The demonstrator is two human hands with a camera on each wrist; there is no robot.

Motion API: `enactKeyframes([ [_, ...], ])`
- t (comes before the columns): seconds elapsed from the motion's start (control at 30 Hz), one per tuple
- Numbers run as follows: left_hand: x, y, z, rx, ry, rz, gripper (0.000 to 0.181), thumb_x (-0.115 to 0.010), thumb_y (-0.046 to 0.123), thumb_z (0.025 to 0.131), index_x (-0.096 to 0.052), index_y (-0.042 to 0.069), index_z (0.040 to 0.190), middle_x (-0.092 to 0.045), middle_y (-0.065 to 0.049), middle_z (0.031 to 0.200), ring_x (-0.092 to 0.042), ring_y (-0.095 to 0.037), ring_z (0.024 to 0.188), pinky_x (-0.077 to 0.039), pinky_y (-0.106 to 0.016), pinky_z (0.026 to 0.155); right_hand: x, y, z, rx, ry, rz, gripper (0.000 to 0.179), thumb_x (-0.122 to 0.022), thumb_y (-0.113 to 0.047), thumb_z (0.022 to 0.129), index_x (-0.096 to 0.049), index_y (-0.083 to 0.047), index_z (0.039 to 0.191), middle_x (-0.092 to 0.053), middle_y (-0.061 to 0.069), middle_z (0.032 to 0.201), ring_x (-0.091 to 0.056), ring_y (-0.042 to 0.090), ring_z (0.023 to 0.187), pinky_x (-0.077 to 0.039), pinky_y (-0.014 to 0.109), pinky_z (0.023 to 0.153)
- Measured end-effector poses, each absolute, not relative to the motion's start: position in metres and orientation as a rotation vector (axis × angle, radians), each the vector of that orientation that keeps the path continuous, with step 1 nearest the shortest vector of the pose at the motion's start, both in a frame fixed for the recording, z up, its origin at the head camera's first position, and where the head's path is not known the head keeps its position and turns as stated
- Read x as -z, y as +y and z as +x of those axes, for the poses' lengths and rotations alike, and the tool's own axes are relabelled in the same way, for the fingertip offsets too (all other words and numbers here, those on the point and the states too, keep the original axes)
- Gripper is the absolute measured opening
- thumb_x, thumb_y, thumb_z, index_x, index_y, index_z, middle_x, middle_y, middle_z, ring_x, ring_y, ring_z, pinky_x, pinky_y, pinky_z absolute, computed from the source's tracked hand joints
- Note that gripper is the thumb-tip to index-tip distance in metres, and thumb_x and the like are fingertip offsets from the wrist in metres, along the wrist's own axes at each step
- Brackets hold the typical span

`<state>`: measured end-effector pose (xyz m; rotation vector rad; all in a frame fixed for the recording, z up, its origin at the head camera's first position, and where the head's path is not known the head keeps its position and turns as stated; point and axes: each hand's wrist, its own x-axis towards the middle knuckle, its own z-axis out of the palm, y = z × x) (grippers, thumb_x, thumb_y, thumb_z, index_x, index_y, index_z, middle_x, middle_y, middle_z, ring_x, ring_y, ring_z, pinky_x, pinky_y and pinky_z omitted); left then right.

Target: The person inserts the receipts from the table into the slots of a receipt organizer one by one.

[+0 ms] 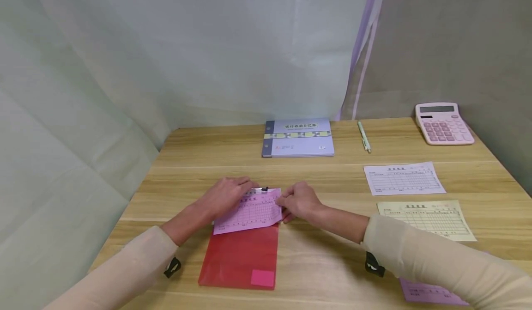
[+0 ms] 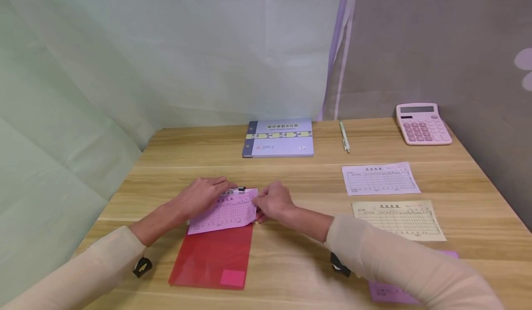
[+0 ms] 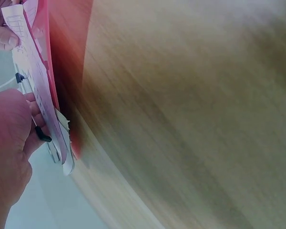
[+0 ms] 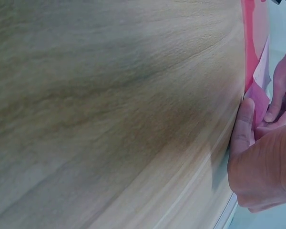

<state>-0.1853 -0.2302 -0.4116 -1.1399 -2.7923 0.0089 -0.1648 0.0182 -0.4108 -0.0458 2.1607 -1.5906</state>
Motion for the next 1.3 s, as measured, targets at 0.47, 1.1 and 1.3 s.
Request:
enactKeyframes([
  [0.47,0.415,-0.232,-0.185,-0.015,-2.741,-1.155,0.034,-0.074,0.008,0.101,-0.07,0.009,0.135,-0.074,-0.005,0.121,-0.075,-0.019,0.095,-0.064,-0.035,0.081,0.411,0.017,-0.165,1.616,2.163,-0.046,0.012,-0.067,0.001,0.102,-0.075,0.01,0.099,-0.073,0.016,0.077,-0.07,0.019,0.059,-0.063,0.033,0.058],
  [1.1,0.414,-0.231,-0.183,0.013,-2.742,-1.143,0.032,-0.075,0.013,0.101,-0.072,0.009,0.133,-0.074,-0.005,0.12,-0.074,-0.016,0.094,-0.064,-0.033,0.083,0.401,0.018,-0.187,1.417,2.252,-0.185,0.018,-0.069,-0.009,0.104,-0.078,0.005,0.11,-0.072,0.014,0.078,-0.067,0.02,0.055,-0.062,0.034,0.056],
  [1.3,0.415,-0.231,-0.184,0.029,-2.725,-1.148,0.028,-0.074,0.014,0.102,-0.073,0.009,0.13,-0.075,-0.004,0.116,-0.075,-0.018,0.094,-0.064,-0.034,0.081,0.404,0.016,-0.185,1.4,2.225,-0.207,0.02,-0.068,-0.009,0.104,-0.078,0.002,0.091,-0.066,0.014,0.063,-0.061,0.016,0.046,-0.06,0.031,0.051],
])
